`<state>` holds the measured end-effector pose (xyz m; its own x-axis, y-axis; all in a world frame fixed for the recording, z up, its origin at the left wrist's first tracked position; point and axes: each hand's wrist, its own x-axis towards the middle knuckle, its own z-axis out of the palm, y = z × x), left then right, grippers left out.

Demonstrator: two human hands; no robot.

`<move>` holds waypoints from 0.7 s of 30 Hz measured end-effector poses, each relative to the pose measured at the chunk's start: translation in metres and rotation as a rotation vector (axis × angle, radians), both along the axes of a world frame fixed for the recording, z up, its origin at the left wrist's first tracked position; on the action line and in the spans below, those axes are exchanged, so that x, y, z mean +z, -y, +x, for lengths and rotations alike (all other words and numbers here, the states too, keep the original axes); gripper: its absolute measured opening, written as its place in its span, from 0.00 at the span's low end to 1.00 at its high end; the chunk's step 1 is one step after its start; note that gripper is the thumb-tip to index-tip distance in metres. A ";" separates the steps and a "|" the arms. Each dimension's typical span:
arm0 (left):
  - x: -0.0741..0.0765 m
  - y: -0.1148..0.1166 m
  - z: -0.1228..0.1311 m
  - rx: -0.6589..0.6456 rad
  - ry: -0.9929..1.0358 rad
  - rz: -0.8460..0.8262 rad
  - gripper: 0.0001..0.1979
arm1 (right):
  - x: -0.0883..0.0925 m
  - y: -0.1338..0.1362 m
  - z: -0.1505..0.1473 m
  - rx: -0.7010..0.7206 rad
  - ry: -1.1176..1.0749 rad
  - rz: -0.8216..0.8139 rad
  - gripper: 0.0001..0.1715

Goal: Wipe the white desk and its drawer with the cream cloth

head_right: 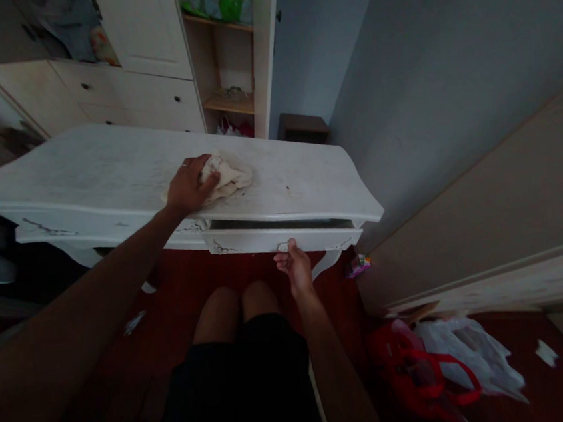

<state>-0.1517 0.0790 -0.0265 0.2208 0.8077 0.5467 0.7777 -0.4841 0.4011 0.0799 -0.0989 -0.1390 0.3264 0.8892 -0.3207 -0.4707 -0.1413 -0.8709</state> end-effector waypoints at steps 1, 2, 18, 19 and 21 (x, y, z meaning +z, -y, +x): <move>0.000 0.000 0.000 -0.003 0.000 -0.001 0.29 | 0.000 -0.006 0.001 0.001 -0.014 -0.011 0.26; 0.000 0.000 0.000 -0.004 -0.002 -0.001 0.29 | 0.001 -0.012 0.002 0.003 -0.025 -0.020 0.25; 0.000 -0.002 -0.001 0.004 -0.009 -0.009 0.29 | 0.019 -0.059 0.013 0.101 -0.201 -0.186 0.11; 0.000 -0.001 -0.001 0.001 -0.007 -0.007 0.29 | 0.020 -0.060 0.014 0.101 -0.212 -0.186 0.11; 0.000 -0.001 -0.001 0.002 -0.003 -0.006 0.29 | 0.021 -0.063 0.014 0.101 -0.224 -0.180 0.11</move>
